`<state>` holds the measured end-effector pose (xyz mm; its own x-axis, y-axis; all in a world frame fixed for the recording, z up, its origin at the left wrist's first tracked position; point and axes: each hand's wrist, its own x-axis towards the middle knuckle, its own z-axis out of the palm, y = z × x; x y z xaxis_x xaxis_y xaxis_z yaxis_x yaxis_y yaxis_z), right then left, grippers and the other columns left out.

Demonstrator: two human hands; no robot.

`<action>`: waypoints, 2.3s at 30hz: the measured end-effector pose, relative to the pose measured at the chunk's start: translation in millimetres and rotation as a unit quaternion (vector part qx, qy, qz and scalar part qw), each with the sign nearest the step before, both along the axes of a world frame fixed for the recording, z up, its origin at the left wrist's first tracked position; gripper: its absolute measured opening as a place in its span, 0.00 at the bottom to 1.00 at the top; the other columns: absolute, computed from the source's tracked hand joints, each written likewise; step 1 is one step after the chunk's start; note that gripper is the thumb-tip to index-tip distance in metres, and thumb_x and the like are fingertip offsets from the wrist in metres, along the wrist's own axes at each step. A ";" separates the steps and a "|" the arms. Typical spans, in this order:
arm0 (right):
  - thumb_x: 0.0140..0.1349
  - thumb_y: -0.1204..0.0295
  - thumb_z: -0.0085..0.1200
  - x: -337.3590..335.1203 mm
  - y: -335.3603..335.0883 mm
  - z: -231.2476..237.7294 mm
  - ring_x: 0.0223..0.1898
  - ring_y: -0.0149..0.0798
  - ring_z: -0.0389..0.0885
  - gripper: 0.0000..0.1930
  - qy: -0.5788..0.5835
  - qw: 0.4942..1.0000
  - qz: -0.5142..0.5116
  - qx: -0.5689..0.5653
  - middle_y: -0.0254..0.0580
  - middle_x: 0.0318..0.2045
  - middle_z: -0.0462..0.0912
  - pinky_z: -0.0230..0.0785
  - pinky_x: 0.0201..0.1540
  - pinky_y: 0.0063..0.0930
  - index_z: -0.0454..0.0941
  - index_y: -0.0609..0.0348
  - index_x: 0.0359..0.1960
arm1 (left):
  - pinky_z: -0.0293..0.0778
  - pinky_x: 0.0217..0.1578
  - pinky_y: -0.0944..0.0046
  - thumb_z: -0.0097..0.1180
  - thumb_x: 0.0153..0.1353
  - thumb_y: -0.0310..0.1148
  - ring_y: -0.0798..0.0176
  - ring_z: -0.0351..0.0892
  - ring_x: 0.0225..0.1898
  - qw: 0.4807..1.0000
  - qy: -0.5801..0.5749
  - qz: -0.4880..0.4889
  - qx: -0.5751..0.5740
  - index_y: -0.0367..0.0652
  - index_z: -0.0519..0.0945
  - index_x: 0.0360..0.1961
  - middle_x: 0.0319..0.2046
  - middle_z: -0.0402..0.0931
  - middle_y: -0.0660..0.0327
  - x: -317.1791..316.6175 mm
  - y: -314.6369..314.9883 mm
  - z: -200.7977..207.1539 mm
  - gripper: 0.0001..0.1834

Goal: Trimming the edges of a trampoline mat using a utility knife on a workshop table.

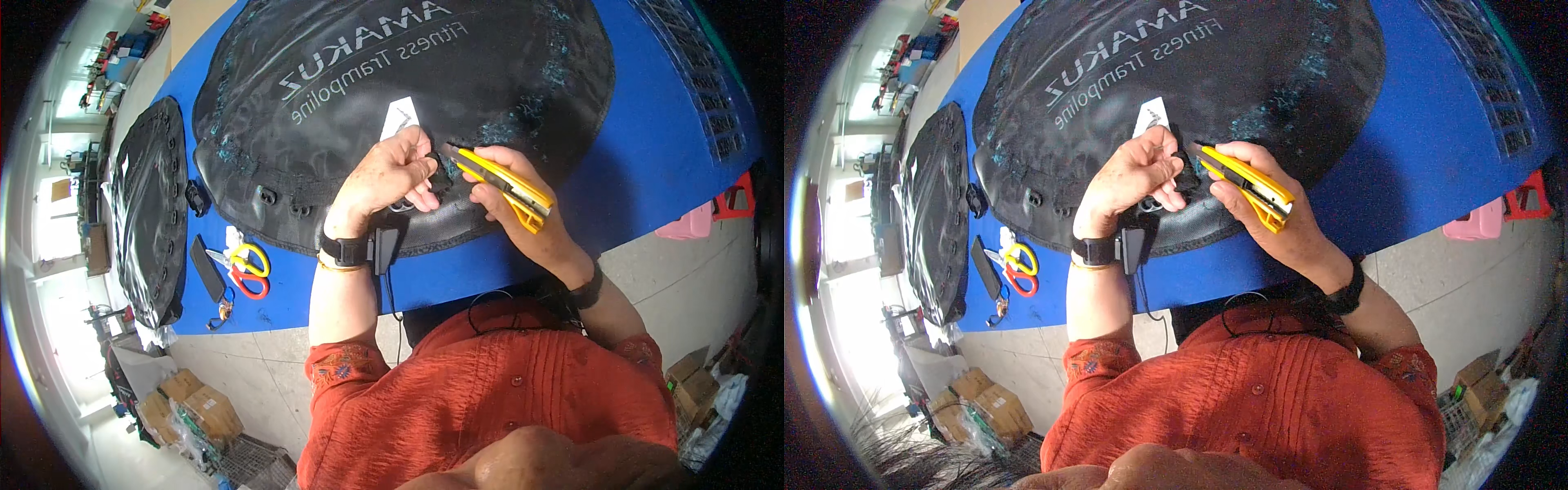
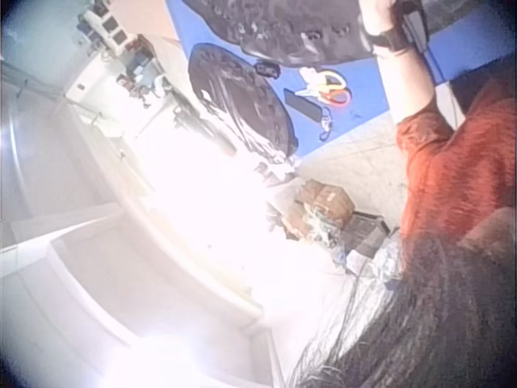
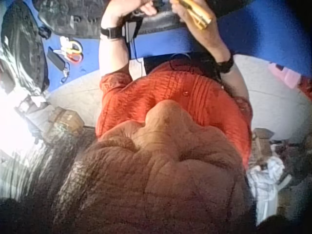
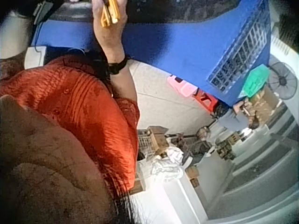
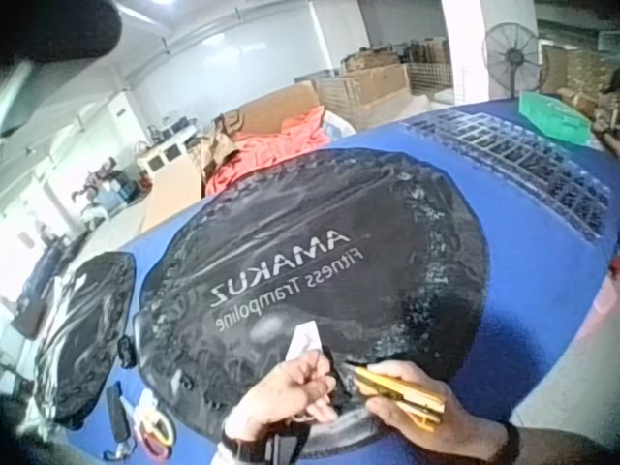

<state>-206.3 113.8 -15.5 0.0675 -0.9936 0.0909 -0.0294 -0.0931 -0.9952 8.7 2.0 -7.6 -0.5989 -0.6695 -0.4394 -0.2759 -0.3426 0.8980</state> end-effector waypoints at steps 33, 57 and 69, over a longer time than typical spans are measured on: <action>0.70 0.73 0.57 -7.7 7.1 -9.6 0.49 0.29 0.80 0.17 0.008 0.999 0.026 -0.017 0.42 0.48 0.82 0.72 0.53 0.25 0.72 0.61 0.58 | 0.84 0.24 0.67 0.52 0.72 0.24 0.61 0.86 0.24 1.000 -0.003 -0.002 0.005 0.40 0.67 0.40 0.27 0.76 0.59 -0.5 -0.7 -0.3 0.05; 0.71 0.73 0.56 -16.3 30.6 -3.8 0.42 0.23 0.79 0.16 -0.010 0.998 0.056 0.017 0.37 0.43 0.82 0.74 0.43 0.20 0.71 0.61 0.57 | 0.83 0.22 0.66 0.56 0.69 0.27 0.61 0.85 0.22 0.999 0.004 0.038 -0.009 0.38 0.69 0.41 0.26 0.77 0.58 -2.8 3.0 -1.8 0.08; 0.69 0.75 0.58 -16.0 28.1 -5.2 0.45 0.24 0.79 0.17 -0.003 0.999 0.051 0.000 0.35 0.45 0.82 0.73 0.47 0.21 0.72 0.60 0.57 | 0.69 0.13 0.73 0.64 0.66 0.36 0.75 0.74 0.14 0.969 -0.191 0.018 -0.154 0.44 0.70 0.29 0.17 0.73 0.67 -19.0 22.6 25.0 0.16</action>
